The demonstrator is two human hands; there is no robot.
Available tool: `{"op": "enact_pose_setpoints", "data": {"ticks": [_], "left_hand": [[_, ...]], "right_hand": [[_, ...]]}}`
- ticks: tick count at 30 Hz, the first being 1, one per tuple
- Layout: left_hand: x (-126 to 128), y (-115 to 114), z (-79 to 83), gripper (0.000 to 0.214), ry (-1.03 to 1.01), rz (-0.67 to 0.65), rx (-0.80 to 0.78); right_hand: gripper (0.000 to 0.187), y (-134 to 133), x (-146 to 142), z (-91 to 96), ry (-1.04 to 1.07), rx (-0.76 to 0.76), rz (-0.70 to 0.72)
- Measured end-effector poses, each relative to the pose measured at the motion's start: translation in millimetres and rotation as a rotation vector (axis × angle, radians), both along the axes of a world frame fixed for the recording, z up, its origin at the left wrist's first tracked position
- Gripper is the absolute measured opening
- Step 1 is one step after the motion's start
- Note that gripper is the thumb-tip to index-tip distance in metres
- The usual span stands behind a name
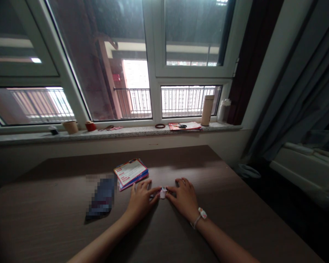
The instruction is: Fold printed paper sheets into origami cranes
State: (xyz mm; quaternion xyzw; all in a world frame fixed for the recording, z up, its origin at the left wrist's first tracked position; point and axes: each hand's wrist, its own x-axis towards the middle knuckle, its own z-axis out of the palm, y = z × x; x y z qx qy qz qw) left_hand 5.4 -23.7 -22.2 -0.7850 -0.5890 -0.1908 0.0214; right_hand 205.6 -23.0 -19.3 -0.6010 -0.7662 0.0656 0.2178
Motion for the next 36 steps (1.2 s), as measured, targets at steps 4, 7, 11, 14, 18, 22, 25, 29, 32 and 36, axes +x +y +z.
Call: {"op": "enact_pose_setpoints", "data": {"ticks": [4,7,11,14,18,22,25,29,32,36], "left_hand": [[0.5,0.3,-0.8,0.028,-0.004,0.008,-0.008],[0.7,0.8,-2.1,0.027,-0.007,0.014,-0.013],[0.0,1.0,-3.1,0.028,-0.006,0.013,-0.033],[-0.7,0.8,-2.7,0.028,-0.004,0.006,-0.049],[-0.8,0.0,-1.2,0.028,-0.003,0.006,-0.063],[-0.9,0.1,-0.8,0.029,-0.002,0.008,-0.065],[-1.5,1.5,-1.6,0.029,-0.004,0.000,-0.069],[-1.8,2.6,-0.9,0.029,-0.011,0.003,-0.075],[-1.3,1.7,2.2,0.028,-0.005,0.003,-0.084],[-0.6,0.2,5.7,0.028,-0.003,0.005,-0.100]], "right_hand": [[0.027,-0.3,5.7,4.1,-0.003,0.033,-0.065],[0.026,0.5,8.7,5.6,0.014,0.039,-0.075],[0.025,2.5,9.9,4.0,0.057,0.046,-0.051],[0.022,2.1,8.7,2.3,0.095,0.063,-0.024],[0.021,-2.7,1.2,-0.6,0.139,0.092,0.077],[0.023,-6.0,-9.4,-2.9,0.120,0.081,0.152],[0.019,-2.5,-10.8,-1.7,0.131,0.076,0.092],[0.018,5.7,-4.3,-0.2,0.181,0.011,0.044],[0.017,10.3,-0.4,-1.9,0.222,-0.012,0.032],[0.015,17.4,3.2,-7.0,0.277,-0.026,-0.002]]}}
